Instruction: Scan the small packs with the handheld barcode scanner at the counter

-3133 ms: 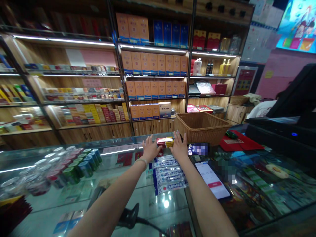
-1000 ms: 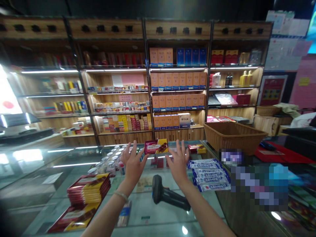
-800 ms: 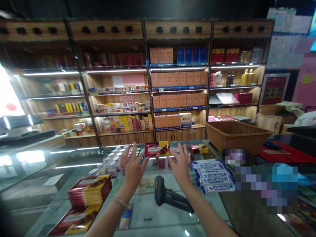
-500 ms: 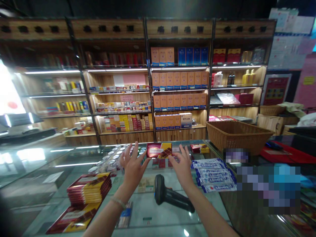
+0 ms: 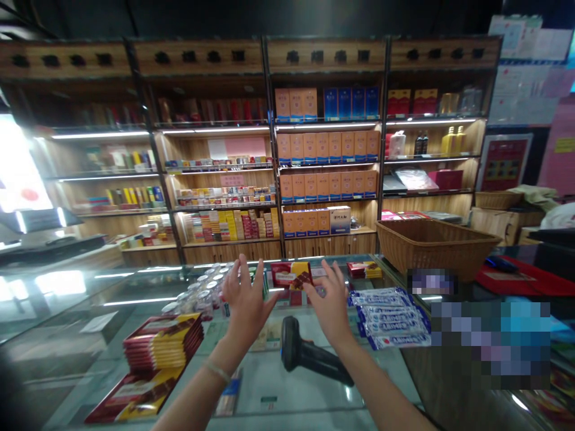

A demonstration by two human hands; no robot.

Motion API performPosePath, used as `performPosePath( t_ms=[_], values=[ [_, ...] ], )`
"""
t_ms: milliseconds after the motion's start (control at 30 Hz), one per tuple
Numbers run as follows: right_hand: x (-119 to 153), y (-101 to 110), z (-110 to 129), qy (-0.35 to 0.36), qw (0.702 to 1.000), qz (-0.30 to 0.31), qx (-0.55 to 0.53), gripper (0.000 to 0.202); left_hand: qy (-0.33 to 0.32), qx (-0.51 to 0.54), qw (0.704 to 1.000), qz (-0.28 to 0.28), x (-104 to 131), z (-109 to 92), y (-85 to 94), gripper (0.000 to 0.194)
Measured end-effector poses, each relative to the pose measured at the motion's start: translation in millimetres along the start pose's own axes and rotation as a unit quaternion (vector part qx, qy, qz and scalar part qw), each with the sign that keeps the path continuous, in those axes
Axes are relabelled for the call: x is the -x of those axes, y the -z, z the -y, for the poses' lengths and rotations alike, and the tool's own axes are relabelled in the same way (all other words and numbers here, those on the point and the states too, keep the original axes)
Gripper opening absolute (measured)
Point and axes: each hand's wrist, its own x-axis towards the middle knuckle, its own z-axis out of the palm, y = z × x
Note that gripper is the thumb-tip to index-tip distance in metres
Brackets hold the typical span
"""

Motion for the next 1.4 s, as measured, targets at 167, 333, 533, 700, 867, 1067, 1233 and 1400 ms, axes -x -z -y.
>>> performPosePath(
  t_ms=[167, 333, 533, 700, 867, 1067, 1233, 1400],
  values=[
    [7.4, -0.3, 16.1, 0.035, 0.999, -0.001, 0.033, 0.029, -0.056, -0.007, 0.998, -0.003, 7.0, -15.1, 2.9, 0.084],
    [12.7, -1.0, 23.2, 0.05, 0.998, 0.013, 0.033, 0.03, -0.071, 0.009, 0.996, -0.057, 9.0, -17.4, 3.0, 0.069],
    [15.6, 4.6, 33.7, 0.062, 0.997, 0.032, 0.012, 0.027, -0.07, 0.028, 0.992, -0.098, 7.5, -17.2, 3.5, 0.062],
    [25.2, 11.5, 45.2, 0.121, 0.986, 0.112, -0.018, 0.028, -0.051, 0.05, 0.992, -0.103, 5.9, -11.7, 2.7, 0.056],
    [22.1, 14.0, 36.9, 0.164, 0.975, 0.146, 0.021, 0.031, -0.044, 0.085, 0.992, -0.087, 3.2, -6.7, 3.3, 0.057],
    [2.1, 13.2, 2.2, 0.137, 0.971, 0.068, 0.183, 0.046, -0.086, 0.103, 0.985, -0.111, 3.3, -4.8, -1.1, 0.063],
    [5.6, 12.1, -11.0, 0.179, 0.944, 0.117, 0.251, 0.082, -0.195, 0.12, 0.966, -0.121, 9.9, -8.6, -3.4, 0.061],
    [9.4, 13.4, -8.1, 0.221, 0.937, 0.12, 0.243, 0.071, -0.237, 0.132, 0.956, -0.113, 13.9, -11.6, -3.7, 0.063]
  ],
)
